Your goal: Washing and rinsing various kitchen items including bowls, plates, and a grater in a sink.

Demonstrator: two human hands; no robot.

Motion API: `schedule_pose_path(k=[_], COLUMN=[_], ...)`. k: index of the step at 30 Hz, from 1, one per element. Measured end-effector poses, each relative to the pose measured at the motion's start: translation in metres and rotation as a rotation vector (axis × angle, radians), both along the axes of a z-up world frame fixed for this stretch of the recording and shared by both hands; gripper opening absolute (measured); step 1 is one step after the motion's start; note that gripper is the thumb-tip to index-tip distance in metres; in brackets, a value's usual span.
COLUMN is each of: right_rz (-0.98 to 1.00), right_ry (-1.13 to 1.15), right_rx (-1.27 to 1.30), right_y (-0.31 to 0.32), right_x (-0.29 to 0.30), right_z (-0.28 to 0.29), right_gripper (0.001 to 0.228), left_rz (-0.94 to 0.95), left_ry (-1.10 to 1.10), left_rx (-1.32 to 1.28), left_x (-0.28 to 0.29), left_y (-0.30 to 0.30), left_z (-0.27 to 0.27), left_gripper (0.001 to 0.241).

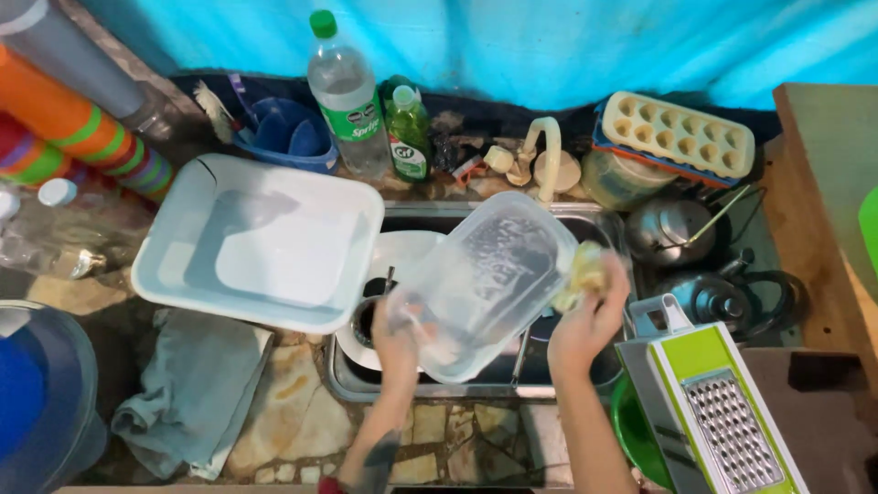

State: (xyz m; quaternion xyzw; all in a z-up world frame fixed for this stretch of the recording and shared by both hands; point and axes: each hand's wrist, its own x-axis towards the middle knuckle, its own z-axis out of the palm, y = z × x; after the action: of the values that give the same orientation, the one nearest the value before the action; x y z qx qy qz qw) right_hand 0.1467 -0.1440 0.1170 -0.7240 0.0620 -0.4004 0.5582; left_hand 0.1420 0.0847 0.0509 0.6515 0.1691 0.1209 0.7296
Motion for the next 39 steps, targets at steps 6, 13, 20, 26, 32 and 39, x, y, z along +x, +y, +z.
schedule_pose_path(k=[6, 13, 20, 26, 32, 39], right_rz=[0.114, 0.262, 0.403, 0.591, 0.587, 0.566], right_ry=[-0.081, 0.157, 0.085, 0.554, 0.570, 0.530], right_rx=[0.684, -0.370, -0.534, 0.051, 0.092, 0.556], right_y=[0.002, 0.050, 0.032, 0.033, 0.048, 0.023], right_x=[0.000, -0.065, 0.045, 0.078, -0.018, 0.066], right_z=[0.013, 0.009, 0.098, -0.003, -0.001, 0.016], right_gripper=[0.036, 0.038, 0.044, 0.064, 0.076, 0.060], left_rz=[-0.124, -0.383, -0.494, -0.536, -0.584, -0.520], left_ry=[0.758, 0.436, 0.570, 0.385, 0.022, 0.213], left_rx=[-0.461, -1.186, -1.177, -1.135, -1.291, -1.308], left_x=[-0.022, -0.012, -0.046, -0.021, 0.014, -0.015], left_y=[-0.063, -0.095, -0.108, -0.105, -0.079, -0.101], left_z=[-0.035, -0.041, -0.117, -0.084, -0.065, -0.061], left_gripper=[0.038, 0.051, 0.024, 0.028, 0.040, 0.050])
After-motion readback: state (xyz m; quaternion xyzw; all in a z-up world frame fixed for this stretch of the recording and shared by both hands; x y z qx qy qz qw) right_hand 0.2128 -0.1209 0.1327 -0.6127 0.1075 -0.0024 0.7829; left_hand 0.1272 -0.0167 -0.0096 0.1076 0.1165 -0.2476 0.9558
